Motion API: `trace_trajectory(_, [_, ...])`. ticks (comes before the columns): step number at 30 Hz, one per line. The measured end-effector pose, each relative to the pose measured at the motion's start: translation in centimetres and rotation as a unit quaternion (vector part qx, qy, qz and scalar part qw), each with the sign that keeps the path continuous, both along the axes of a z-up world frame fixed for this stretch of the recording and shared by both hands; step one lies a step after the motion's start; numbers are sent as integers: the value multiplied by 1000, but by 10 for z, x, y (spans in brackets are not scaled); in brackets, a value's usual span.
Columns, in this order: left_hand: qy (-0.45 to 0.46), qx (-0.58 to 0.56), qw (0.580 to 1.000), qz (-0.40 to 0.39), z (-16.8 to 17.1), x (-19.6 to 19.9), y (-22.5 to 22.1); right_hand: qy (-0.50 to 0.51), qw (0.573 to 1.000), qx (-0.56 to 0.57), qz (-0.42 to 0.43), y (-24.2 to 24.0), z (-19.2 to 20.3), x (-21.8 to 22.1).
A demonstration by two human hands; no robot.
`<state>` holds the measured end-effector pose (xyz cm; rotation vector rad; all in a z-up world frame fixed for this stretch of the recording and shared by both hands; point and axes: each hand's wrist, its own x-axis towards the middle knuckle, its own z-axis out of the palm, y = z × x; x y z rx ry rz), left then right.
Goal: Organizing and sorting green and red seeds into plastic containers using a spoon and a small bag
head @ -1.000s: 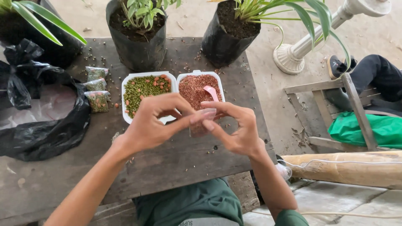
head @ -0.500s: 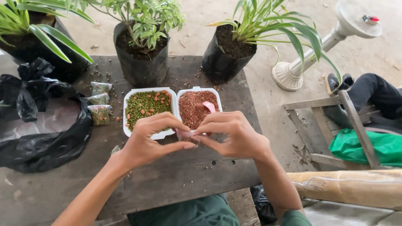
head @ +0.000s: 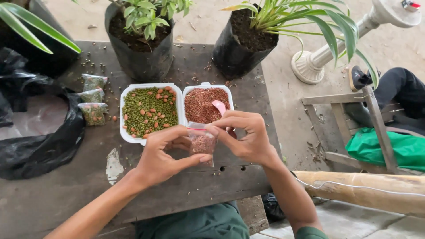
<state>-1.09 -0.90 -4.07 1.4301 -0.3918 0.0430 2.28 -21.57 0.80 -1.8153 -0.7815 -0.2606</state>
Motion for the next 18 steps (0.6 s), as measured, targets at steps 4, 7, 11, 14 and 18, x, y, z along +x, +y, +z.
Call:
trace_trajectory(4, [-3,15,1000,23,11,2,1,17,1000,2,-8,2,2,3])
trace_trajectory(7, [-8,20,999,41,8,4,2,12,1000,-4,-21,1,4,4])
trace_trajectory(11, [-19,23,998,49,6,5,3,-57,996,-59,-36,2,-2,5])
trace_trajectory(14, [-51,31,997,55,9,7,3,-91,992,-79,-28,2,-11,9])
trace_trajectory(18, [-104,54,991,60,10,8,7,-120,989,-83,-5,0,-10,5])
